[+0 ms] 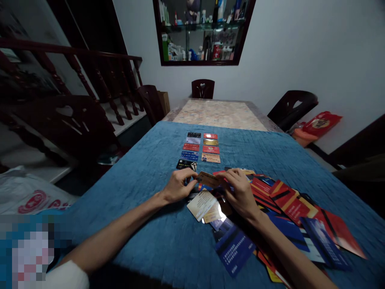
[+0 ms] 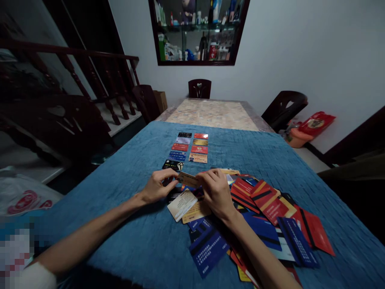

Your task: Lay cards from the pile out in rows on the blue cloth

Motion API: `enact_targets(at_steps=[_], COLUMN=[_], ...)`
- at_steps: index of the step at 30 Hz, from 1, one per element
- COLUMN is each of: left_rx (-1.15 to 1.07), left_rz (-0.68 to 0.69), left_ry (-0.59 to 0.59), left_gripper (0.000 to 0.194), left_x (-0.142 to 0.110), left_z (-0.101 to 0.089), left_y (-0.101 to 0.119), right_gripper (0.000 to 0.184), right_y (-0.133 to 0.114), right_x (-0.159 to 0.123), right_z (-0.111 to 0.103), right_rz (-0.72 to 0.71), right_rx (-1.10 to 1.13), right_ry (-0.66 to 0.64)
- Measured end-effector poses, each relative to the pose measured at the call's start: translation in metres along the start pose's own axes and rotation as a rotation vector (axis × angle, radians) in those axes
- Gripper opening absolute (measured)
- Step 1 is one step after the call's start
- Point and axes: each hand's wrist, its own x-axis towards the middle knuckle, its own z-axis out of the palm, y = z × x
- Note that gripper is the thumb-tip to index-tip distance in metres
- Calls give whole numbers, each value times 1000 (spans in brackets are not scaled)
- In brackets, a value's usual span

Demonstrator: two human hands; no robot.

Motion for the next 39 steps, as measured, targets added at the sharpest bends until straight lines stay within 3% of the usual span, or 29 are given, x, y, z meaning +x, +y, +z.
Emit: enact_targets(at_steps=[3,7,10,14,26,33,39], left_rx=[23,130,252,378,515,513,463], left_rz=[40,225,314,333,439,419,365], left_ry=[31,0,-59,-106,-159,-174,-173], left_gripper=[34,50,48,43,43,44,48], left_x=[-3,-3,-1,-1,1,1,3], left_z=[2,1,1,2,6,6,2], left_y=[0,2,4,5,0,-1,-3], right_gripper=[21,24,24,27,30,26,33], right_y=[1,1,1,0,4,8,15], right_x=[-1,-1,-1,0,0,1,2], right_z=[1,-1,-2,-4,-4,-5,-18], right_rz=[-24,-20,-16,-9,67,78,-35], right_rx=[-43,-62,-61,-53,15,-3,-117], right_ry=[-2,-11,-16,-21,-38,-62,-206])
